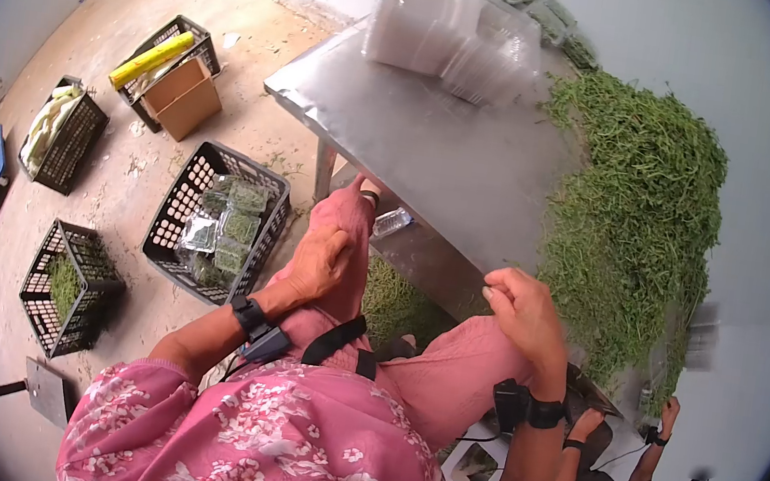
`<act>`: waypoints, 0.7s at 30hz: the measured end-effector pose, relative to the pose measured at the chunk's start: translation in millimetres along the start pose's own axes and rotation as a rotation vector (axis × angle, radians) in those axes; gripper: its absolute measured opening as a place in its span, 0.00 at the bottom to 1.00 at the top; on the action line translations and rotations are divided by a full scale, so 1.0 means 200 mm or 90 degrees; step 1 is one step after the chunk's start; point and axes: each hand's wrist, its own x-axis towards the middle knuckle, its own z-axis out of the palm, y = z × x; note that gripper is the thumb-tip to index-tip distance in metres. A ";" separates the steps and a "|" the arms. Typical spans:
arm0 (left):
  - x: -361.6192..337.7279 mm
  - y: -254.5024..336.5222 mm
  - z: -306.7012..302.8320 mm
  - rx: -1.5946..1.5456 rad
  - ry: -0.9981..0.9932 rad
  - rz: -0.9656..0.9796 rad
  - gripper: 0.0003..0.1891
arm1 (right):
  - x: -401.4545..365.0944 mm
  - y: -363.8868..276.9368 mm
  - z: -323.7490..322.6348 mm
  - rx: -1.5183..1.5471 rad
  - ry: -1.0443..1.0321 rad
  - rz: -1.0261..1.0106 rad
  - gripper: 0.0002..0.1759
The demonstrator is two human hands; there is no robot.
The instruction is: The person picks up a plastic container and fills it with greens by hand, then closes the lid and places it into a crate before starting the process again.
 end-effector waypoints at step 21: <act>0.17 -0.07 -0.05 0.054 -0.182 -0.057 0.07 | 0.72 -0.35 -0.40 -0.101 0.216 -0.182 0.08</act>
